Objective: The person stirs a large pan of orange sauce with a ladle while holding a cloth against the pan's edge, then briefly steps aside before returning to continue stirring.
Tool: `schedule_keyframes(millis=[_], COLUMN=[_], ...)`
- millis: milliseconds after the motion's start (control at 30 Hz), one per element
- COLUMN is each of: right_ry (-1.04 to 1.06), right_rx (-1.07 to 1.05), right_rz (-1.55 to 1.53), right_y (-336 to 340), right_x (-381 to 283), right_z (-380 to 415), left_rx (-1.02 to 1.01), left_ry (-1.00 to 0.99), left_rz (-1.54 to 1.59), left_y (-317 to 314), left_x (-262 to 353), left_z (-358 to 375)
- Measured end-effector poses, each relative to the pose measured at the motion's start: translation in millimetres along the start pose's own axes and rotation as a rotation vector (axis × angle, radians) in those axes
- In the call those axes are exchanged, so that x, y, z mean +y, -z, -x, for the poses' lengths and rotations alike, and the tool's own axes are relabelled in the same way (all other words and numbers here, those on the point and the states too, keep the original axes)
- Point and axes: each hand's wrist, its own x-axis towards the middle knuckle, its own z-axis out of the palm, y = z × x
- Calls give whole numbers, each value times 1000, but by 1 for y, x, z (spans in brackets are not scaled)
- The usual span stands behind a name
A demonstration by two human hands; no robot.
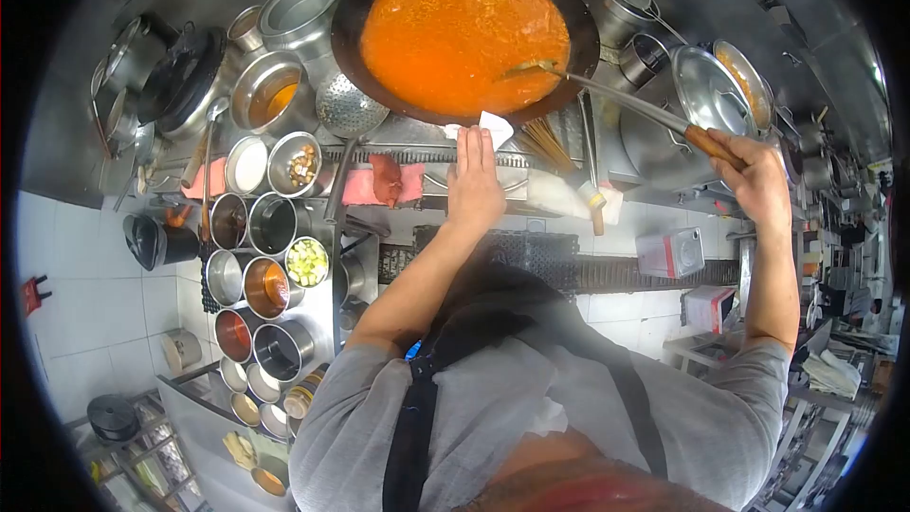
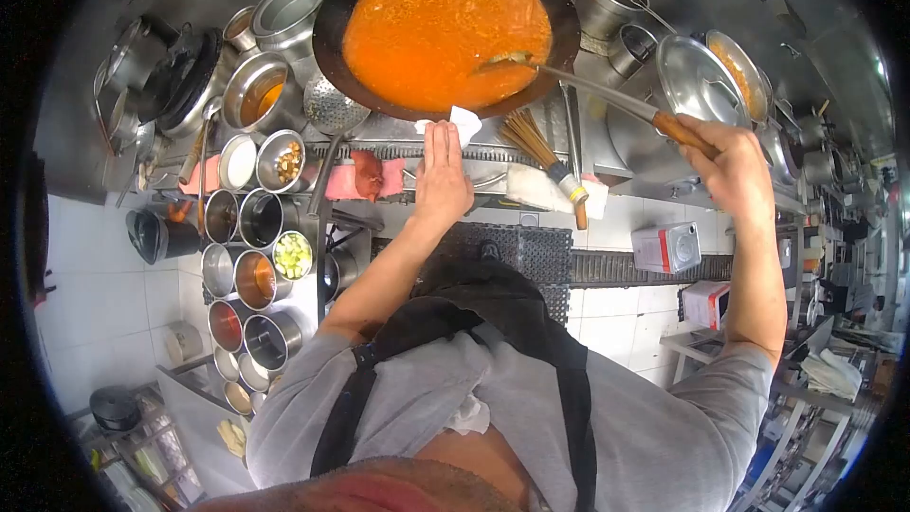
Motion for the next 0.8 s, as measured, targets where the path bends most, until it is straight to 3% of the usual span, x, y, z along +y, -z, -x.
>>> schedule_keyframes(millis=[300,567,800], right_ry=[231,233,134], right_rx=[-2,-15,-71], right_rz=[189,239,293], right_y=[-76,-135,-190], right_x=[4,-6,-17], right_z=[-22,-89,-157], left_rx=[-42,-92,-91], left_ry=[-37,0,-33], left_rz=[-94,37,-69], left_y=[8,11,13], left_x=[-6,-8,-8], left_z=[1,1,0])
